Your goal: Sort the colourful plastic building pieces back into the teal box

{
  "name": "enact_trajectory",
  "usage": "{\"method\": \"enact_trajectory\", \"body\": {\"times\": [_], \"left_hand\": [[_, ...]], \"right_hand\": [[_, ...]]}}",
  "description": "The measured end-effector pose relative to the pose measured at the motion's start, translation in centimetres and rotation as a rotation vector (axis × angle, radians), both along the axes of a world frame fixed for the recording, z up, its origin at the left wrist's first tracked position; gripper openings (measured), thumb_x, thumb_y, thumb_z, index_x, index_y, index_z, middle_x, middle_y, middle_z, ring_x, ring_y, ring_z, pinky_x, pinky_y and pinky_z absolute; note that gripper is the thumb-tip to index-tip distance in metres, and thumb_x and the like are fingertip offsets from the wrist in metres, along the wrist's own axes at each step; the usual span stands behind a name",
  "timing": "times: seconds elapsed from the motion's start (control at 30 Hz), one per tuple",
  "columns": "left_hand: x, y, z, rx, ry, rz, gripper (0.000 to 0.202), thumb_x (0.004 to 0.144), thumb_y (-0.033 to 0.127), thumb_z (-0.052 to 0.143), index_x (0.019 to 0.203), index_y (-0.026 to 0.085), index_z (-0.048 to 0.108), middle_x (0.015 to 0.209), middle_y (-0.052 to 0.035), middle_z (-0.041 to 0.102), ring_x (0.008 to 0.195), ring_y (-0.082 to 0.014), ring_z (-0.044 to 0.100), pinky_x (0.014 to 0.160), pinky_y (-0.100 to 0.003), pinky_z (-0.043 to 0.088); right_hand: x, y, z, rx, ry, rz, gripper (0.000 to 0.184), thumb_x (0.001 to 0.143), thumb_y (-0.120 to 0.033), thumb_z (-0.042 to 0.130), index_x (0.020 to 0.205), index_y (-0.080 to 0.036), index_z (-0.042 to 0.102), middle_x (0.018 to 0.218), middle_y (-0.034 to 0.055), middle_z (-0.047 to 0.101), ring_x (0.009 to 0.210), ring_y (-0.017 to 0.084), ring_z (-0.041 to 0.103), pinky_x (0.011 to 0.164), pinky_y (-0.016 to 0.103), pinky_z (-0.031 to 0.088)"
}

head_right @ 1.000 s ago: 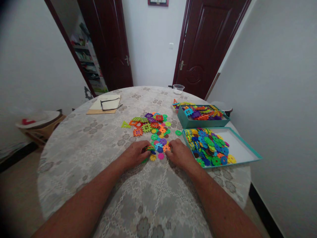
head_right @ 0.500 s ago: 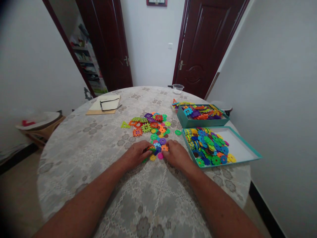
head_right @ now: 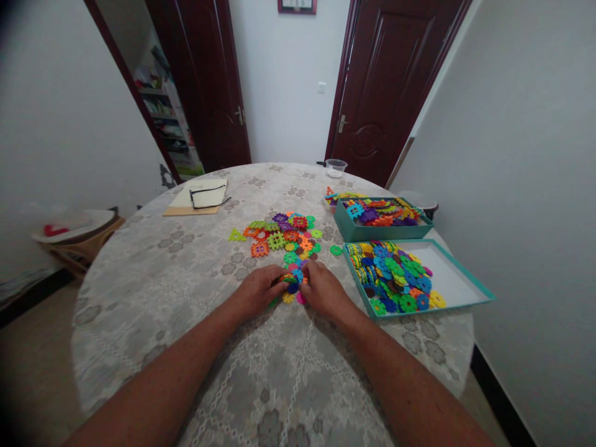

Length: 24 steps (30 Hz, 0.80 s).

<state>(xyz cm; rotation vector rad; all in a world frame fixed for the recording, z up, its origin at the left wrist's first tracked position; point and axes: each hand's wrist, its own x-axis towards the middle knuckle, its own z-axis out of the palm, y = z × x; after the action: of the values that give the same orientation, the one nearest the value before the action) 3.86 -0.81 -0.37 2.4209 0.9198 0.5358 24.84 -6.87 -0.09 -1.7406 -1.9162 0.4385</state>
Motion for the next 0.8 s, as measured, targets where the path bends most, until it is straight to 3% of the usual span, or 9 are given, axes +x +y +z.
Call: {"method": "enact_trajectory", "body": {"times": [0.13,0.3,0.47,0.57,0.73,0.8], "left_hand": [[0.0,0.0,0.0,-0.003,-0.007,-0.005,0.025,0.099,0.028,0.059,0.118,0.024,0.075,0.108,-0.0059,0.074,0.101,-0.0225,0.067,0.092,-0.033,0.050],[0.0,-0.1,-0.1,-0.004,-0.014,0.008,0.028,0.100,0.029,0.059,0.123,0.027,0.074,0.106,-0.0047,0.072,0.101,-0.0217,0.067,0.093,-0.032,0.051],[-0.1,0.0,-0.3,-0.002,-0.092,0.022,0.039,0.098,0.024,0.061,0.136,0.028,0.068,0.117,-0.0063,0.070,0.112,-0.0231,0.065,0.102,-0.034,0.050],[-0.2,0.1,-0.4,-0.008,-0.114,0.022,0.043,0.096,0.020,0.063,0.138,0.026,0.066,0.119,-0.0071,0.069,0.112,-0.0233,0.065,0.103,-0.036,0.049],[-0.3,0.3,-0.4,0.004,-0.125,0.015,0.022,0.095,0.023,0.065,0.117,0.021,0.072,0.102,-0.0049,0.066,0.097,-0.0208,0.063,0.092,-0.033,0.049],[-0.5,0.3,-0.1,0.012,-0.140,0.047,0.013,0.095,0.025,0.066,0.106,0.019,0.071,0.100,-0.0046,0.066,0.094,-0.0201,0.062,0.088,-0.032,0.049]], "right_hand": [[-0.4,0.1,0.3,-0.027,0.096,0.019,0.039,0.088,-0.011,0.061,0.126,-0.021,0.063,0.108,0.0072,0.073,0.098,0.022,0.066,0.087,0.030,0.047],[-0.9,-0.1,0.8,-0.028,0.084,0.041,0.040,0.083,-0.005,0.060,0.118,-0.023,0.069,0.111,0.0072,0.074,0.100,0.023,0.066,0.091,0.032,0.048],[-1.5,-0.6,0.9,0.027,0.192,0.099,0.051,0.083,-0.003,0.057,0.128,-0.025,0.067,0.118,0.0062,0.075,0.105,0.022,0.068,0.097,0.034,0.049],[-1.8,-0.7,0.7,0.039,0.214,0.106,0.048,0.086,-0.006,0.057,0.129,-0.026,0.067,0.117,0.0054,0.076,0.102,0.021,0.069,0.095,0.035,0.050],[-1.0,-0.5,0.6,0.012,0.309,0.065,0.040,0.094,-0.013,0.055,0.131,-0.021,0.065,0.105,0.0045,0.076,0.081,0.017,0.068,0.082,0.031,0.051],[-0.4,-0.5,0.7,0.058,0.270,0.051,0.031,0.094,-0.014,0.055,0.122,-0.021,0.067,0.104,0.0047,0.074,0.080,0.017,0.066,0.080,0.031,0.050]]}}
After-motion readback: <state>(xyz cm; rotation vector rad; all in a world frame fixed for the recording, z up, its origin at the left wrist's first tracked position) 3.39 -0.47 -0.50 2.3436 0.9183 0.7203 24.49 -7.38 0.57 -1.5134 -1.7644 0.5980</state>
